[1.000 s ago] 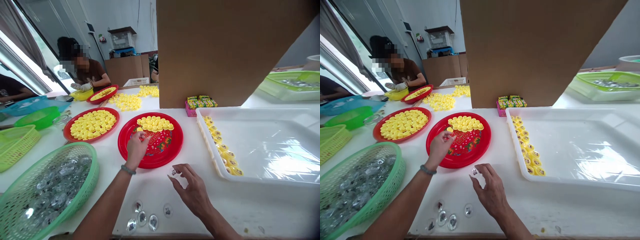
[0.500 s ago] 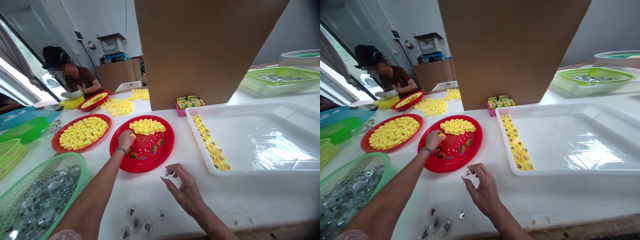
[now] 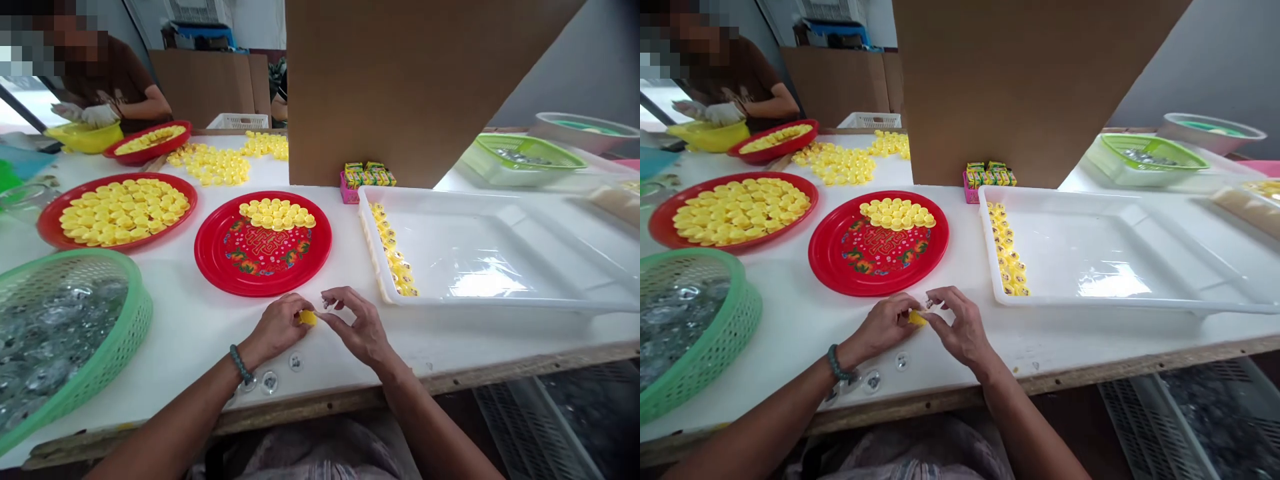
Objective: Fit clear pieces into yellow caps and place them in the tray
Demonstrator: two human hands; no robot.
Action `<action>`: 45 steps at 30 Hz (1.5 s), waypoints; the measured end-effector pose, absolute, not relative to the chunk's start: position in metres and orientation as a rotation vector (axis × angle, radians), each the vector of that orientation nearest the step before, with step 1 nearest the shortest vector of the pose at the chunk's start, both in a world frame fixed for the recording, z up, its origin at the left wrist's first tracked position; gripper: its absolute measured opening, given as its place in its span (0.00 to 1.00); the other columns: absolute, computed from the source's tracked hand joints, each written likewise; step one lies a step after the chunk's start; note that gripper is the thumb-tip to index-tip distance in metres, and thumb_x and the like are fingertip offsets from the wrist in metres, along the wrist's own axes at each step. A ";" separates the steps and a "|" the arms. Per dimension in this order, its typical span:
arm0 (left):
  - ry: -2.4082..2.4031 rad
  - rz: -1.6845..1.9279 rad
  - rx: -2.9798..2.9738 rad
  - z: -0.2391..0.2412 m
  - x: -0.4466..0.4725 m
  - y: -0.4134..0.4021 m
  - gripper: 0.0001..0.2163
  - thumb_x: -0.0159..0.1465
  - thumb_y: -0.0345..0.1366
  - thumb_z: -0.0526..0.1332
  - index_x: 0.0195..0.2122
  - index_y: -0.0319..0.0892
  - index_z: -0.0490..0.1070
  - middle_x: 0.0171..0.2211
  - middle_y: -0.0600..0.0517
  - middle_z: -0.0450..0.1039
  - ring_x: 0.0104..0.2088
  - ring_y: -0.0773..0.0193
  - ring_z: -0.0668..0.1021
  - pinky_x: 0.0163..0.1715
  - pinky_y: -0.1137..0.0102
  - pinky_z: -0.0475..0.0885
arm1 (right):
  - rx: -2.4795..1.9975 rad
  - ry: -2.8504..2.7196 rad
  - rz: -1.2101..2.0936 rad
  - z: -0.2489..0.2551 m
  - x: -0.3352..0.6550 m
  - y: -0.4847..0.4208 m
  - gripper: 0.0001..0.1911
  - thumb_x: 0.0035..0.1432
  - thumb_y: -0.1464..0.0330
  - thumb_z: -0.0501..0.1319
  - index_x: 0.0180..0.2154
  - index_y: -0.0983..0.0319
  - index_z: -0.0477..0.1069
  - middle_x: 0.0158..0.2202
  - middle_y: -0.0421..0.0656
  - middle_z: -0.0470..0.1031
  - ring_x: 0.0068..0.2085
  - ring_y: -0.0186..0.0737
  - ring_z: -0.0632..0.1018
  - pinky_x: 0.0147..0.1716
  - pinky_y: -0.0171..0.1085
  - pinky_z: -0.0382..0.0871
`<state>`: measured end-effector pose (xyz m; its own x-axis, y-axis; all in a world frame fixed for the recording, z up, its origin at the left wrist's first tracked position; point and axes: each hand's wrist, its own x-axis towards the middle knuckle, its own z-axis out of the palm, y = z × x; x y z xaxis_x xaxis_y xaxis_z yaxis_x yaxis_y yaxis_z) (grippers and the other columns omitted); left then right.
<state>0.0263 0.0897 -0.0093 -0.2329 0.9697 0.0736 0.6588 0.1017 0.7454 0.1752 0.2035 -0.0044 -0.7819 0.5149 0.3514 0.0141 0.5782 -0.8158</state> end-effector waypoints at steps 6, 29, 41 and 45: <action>1.822 1.127 1.432 -0.027 0.017 0.086 0.18 0.54 0.28 0.61 0.47 0.44 0.70 0.39 0.50 0.73 0.36 0.63 0.74 0.32 0.73 0.67 | -0.431 -2.474 1.066 -0.015 0.182 0.209 0.12 0.57 0.68 0.61 0.44 0.59 0.70 0.41 0.44 0.74 0.41 0.39 0.74 0.41 0.39 0.71; 1.576 1.307 0.929 -0.036 0.012 0.093 0.17 0.52 0.31 0.61 0.45 0.38 0.70 0.34 0.48 0.77 0.35 0.60 0.78 0.36 0.68 0.71 | -0.279 -2.977 0.514 -0.007 0.154 0.210 0.06 0.53 0.76 0.62 0.32 0.61 0.74 0.30 0.43 0.75 0.35 0.39 0.74 0.32 0.35 0.63; 1.417 1.318 0.581 -0.035 0.021 0.106 0.17 0.46 0.33 0.69 0.37 0.37 0.71 0.30 0.47 0.76 0.28 0.60 0.77 0.28 0.69 0.70 | -0.355 -3.016 0.706 -0.003 0.142 0.213 0.08 0.48 0.79 0.64 0.26 0.60 0.77 0.26 0.42 0.75 0.29 0.37 0.74 0.27 0.33 0.64; 1.458 1.270 0.588 -0.031 0.022 0.106 0.15 0.47 0.33 0.67 0.37 0.38 0.72 0.30 0.47 0.76 0.31 0.58 0.78 0.28 0.70 0.70 | -0.316 -3.031 0.708 0.000 0.144 0.213 0.07 0.50 0.77 0.62 0.26 0.61 0.77 0.28 0.43 0.77 0.31 0.37 0.75 0.30 0.33 0.66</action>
<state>0.0224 0.1064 -0.0307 -0.3140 0.8667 -0.3875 -0.2646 0.3121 0.9125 0.1435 0.2133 -0.0002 -0.9796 0.1984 -0.0333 0.1926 0.8772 -0.4397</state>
